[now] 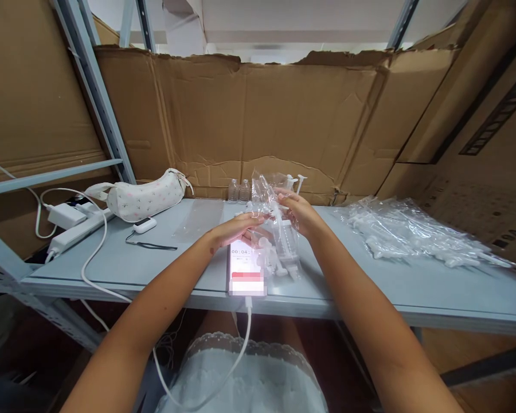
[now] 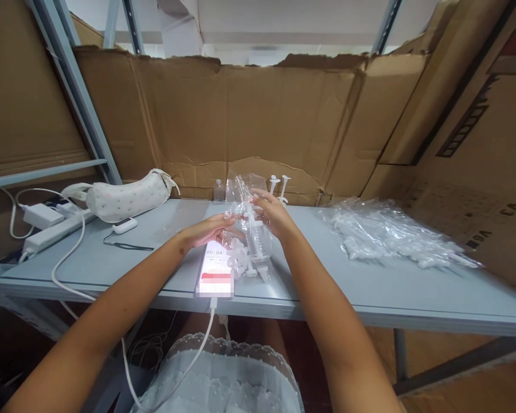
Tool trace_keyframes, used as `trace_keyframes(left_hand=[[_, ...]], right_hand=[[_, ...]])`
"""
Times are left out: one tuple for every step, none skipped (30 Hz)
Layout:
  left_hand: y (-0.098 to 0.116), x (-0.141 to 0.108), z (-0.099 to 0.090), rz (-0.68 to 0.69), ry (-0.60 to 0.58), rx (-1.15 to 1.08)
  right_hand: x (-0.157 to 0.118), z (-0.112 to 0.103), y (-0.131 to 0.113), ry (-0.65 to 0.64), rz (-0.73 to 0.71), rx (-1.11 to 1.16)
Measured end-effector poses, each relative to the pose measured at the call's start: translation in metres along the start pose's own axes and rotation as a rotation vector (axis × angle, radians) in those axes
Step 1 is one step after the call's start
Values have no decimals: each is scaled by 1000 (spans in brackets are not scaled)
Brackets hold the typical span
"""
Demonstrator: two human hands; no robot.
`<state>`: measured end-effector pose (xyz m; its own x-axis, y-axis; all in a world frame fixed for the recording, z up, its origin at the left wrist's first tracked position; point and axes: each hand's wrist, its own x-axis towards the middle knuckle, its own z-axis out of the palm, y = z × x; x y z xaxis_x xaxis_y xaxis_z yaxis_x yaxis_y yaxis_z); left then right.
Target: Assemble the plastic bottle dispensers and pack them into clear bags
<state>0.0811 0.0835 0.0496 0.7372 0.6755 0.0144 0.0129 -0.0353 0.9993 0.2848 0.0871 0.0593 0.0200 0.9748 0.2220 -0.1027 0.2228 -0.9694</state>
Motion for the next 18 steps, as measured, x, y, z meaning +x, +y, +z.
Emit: trace_keyframes(left_hand=[[0,1,0,21,25,6],[0,2,0,43,59,13],[0,2,0,65,99,20],[0,3,-1,85,142,29],[1,3,-1,105,188,36],[2,3,-2,127,243,40],[3,3,-2,149,299,44],[4,3,-2,169,350,47],[6,3,-2,186,389,51],[7,3,-2,197,417,50],[8,4,-1,205,434,45],[8,4,-1,210,442,38],[9,4,0,216,449,27],[9,4,0,222,457,15],[9,5,0,225,467,4],[9,4,1,223,472,1],[10,4,1,214,467,7],[10,3,1,196,454,17]], right_hand=[[0,1,0,-14,18,16],[0,1,0,-26,35,33],[0,1,0,-38,54,47],[0,1,0,-52,77,58],[0,2,-1,-65,104,62],[0,2,-1,-85,135,64],[-1,2,-1,-112,165,64],[-1,3,-1,-148,193,64],[-2,3,-1,-191,215,64],[-2,4,0,-229,229,66],[-3,5,0,-249,231,68],[-3,5,1,-250,220,71],[-3,6,2,-226,199,73],[-3,6,2,-188,172,73],[-3,5,2,-147,146,72],[-3,5,2,-112,125,69],[-2,5,2,-88,112,66],[-2,5,2,-71,105,61]])
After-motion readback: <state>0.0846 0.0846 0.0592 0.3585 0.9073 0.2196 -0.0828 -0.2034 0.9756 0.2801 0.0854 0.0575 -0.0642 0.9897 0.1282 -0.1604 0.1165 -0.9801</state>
